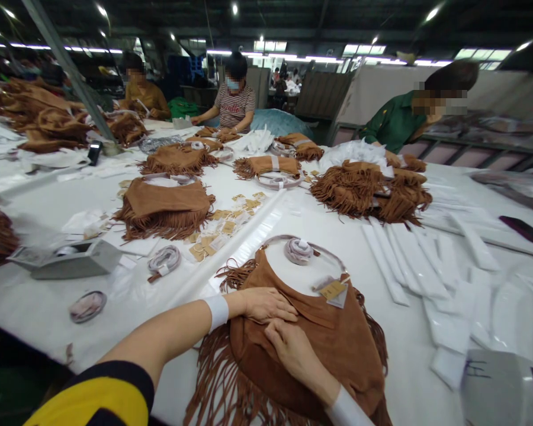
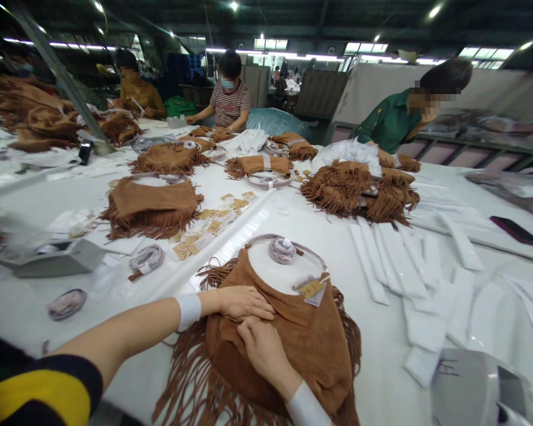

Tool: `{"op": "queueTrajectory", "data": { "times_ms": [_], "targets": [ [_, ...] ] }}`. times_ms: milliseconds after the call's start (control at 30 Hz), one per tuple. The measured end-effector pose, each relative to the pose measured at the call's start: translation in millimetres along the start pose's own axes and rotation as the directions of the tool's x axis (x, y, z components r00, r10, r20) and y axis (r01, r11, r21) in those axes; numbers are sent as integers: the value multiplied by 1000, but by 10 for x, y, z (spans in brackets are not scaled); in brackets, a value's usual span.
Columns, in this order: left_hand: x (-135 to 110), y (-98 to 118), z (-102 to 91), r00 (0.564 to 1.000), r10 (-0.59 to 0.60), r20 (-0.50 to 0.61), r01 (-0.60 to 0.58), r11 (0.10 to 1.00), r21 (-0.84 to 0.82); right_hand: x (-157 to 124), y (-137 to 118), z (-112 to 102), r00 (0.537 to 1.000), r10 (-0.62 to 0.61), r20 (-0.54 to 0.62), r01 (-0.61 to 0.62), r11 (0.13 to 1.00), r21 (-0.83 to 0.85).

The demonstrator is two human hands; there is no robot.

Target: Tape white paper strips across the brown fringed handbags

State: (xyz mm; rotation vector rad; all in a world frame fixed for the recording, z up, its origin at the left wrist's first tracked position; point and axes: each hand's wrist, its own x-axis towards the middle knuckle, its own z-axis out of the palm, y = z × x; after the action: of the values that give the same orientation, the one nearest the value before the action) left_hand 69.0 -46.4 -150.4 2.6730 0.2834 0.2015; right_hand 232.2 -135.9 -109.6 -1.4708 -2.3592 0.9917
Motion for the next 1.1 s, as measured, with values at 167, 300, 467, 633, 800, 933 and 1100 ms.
{"op": "queueTrajectory", "data": {
  "times_ms": [167, 300, 467, 633, 800, 933, 1100],
  "targets": [
    [3, 5, 33, 1000, -21, -9, 21, 999, 32, -257, -122, -78, 995, 16, -94, -28, 991, -131],
    [-1, 8, 24, 1000, -27, -10, 27, 1000, -2, -256, -340, -51, 999, 39, -27, -45, 957, -287],
    [3, -28, -6, 996, -71, 54, 75, 995, -67, -41, -521, 19, 994, 109, 23, -96, 940, -328],
    [2, -70, 9, 999, -16, 41, 18, 998, -63, 93, -449, -8, 998, 32, 50, -19, 970, -243],
    [-1, -68, -4, 997, -43, 56, 48, 995, -89, 278, -220, 12, 986, -20, 168, 11, 998, 55],
    [-5, -61, -41, 997, -51, 59, 59, 985, -161, 428, -42, 84, 956, -47, 289, -35, 961, 273],
    [-20, -76, -61, 998, -44, 45, 52, 982, -183, 504, 12, 170, 942, -71, 328, -34, 952, 305]
  ]
}}
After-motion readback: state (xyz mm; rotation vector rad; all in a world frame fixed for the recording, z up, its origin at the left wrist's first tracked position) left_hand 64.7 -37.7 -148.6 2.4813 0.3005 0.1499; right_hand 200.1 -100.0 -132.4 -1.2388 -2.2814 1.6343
